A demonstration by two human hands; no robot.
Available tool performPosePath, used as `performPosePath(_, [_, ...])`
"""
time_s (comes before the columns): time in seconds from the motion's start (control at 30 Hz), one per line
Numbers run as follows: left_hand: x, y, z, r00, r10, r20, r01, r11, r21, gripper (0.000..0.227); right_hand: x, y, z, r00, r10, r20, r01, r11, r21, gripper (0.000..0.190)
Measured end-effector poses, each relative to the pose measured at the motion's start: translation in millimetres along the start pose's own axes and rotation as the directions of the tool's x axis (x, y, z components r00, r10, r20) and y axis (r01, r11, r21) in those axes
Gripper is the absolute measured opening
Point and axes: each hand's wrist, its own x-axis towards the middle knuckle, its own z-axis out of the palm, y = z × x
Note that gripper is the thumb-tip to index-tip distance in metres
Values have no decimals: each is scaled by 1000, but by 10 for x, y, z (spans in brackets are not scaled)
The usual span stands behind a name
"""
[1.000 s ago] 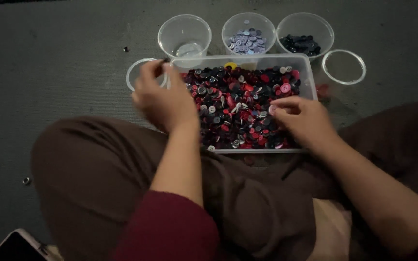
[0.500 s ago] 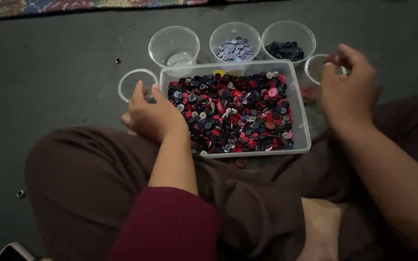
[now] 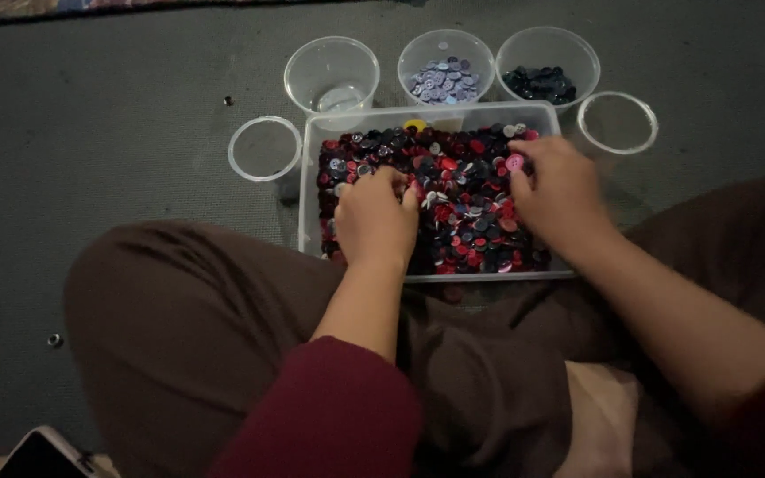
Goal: Sorting various colored buttons from a large tray into separate small containers while sitting on the floor.
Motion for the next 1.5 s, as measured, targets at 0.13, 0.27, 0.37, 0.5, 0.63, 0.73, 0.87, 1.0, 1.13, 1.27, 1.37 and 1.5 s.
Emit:
performPosePath(0.13, [38,-98,70,997,-21,72,15,996,88,15,88,25,163,943,165,288,-114,976,-186,34])
performPosePath(0.27, [16,30,42,997,74,-7,-73,995,74,15,47,118,318,869,348,353,-274,930,-244,29])
performPosePath(0.37, [108,197,249,962,247,-116,-242,969,55,19,-14,-30,229,878,354,322,-270,922,-279,25])
performPosePath(0.5, [321,608,337,976,214,29,-214,977,-26,21,-107,17,209,915,325,239,-275,936,-219,26])
performPosePath(0.63, [424,684,575,981,194,21,-195,977,92,11,-127,-84,103,909,349,228,-332,937,-110,30])
performPosePath(0.73, [386,686,492,989,141,45,-143,988,63,7,-108,-33,108,901,379,214,-380,924,-35,31])
performPosePath(0.87, [193,602,157,986,86,141,-55,976,-209,16,-87,-27,151,856,454,246,-481,875,57,28])
performPosePath(1.0, [77,451,-7,973,41,229,45,933,-357,19,-42,-163,44,828,485,281,-526,846,90,26])
performPosePath(1.13, [17,305,-55,962,-12,271,155,845,-512,21,-40,-181,-2,845,465,263,-509,850,134,25])
performPosePath(1.27, [4,215,-172,921,-105,376,313,773,-552,27,-53,-116,4,825,482,296,-537,831,143,22])
performPosePath(1.37, [19,171,-232,905,-133,403,343,789,-509,26,-54,-343,-99,808,501,310,-566,805,175,20])
performPosePath(1.5, [32,97,-195,917,-158,365,346,771,-535,27,-56,-484,-160,732,565,380,-662,723,198,24])
